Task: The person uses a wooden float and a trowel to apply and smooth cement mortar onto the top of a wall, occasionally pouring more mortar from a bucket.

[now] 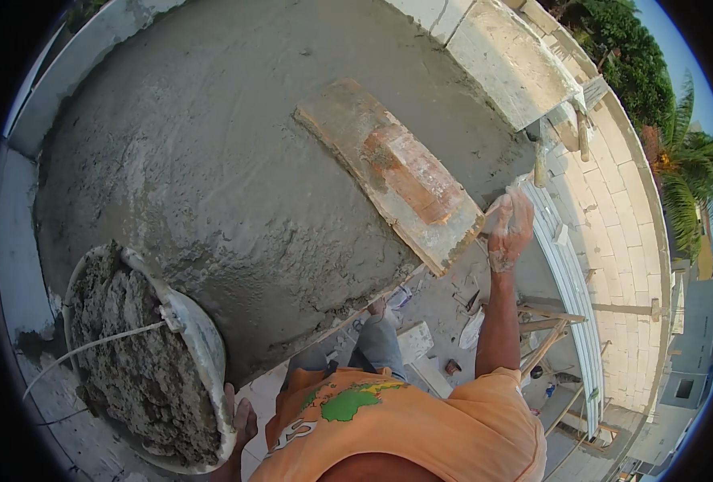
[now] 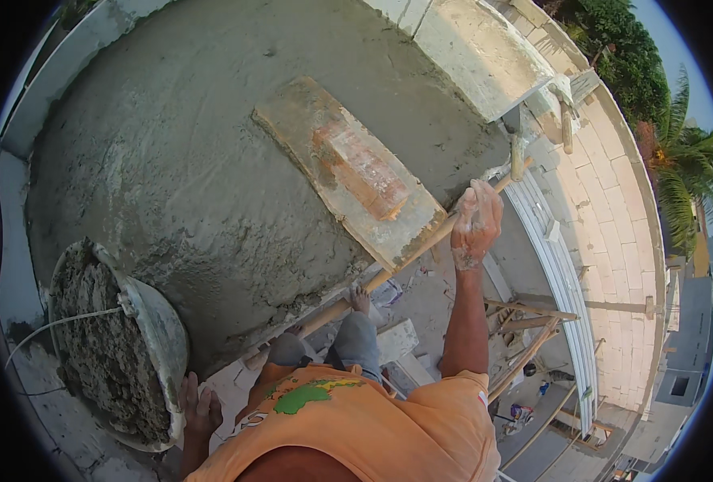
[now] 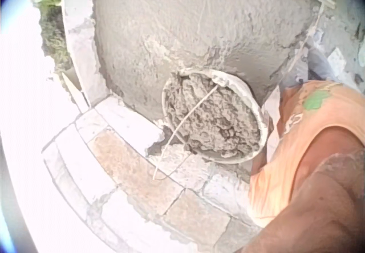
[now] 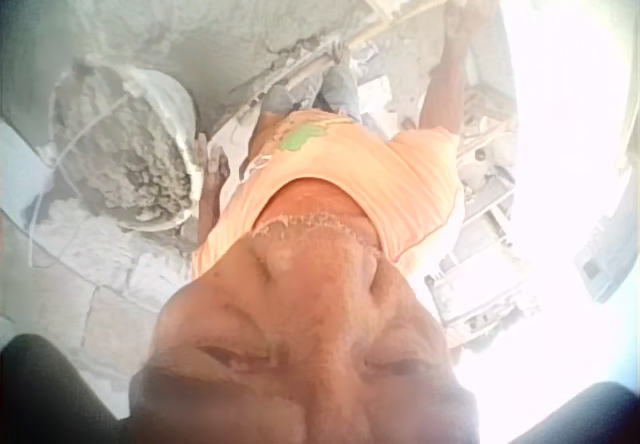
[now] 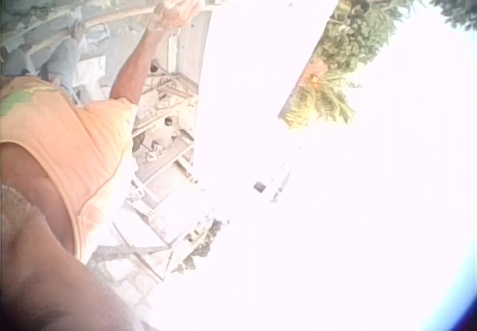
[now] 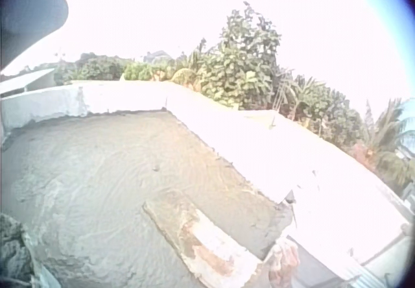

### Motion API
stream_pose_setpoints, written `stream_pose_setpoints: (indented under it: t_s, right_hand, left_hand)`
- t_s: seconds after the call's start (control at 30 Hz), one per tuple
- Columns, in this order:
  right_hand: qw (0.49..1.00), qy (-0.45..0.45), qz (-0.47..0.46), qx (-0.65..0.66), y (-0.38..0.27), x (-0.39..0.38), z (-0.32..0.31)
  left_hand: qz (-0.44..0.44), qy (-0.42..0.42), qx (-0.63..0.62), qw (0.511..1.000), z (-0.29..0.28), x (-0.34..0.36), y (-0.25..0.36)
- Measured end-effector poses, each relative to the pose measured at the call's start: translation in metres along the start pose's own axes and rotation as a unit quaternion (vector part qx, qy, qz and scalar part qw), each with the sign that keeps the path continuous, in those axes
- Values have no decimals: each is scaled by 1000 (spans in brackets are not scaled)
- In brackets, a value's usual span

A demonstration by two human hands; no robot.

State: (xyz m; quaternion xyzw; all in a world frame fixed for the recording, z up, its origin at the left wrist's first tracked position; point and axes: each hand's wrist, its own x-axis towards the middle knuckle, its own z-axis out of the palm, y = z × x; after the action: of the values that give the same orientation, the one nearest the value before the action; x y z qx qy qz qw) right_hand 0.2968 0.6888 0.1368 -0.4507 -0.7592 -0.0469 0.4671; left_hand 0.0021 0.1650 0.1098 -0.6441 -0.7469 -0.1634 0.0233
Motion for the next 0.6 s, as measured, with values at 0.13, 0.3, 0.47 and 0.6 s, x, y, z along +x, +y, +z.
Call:
stream_pose_setpoints:
  t_s: [0.13,0.3,0.47,0.6]
  right_hand:
    - [999,-37,6,26,-27,38,-18]
    - [944,-308,-87,85,-130,66,-34]
    - [927,-344,-150,-18,-152,63,0]
    - [921,-363,-135,-35,-142,69,5]
  left_hand:
    - [-41,26,-19,999,10,-4,9]
    - [-102,18,-37,994,11,4,22]
    - [-78,41,-1,996,8,17,36]
    - [-99,60,-41,992,9,21,40]
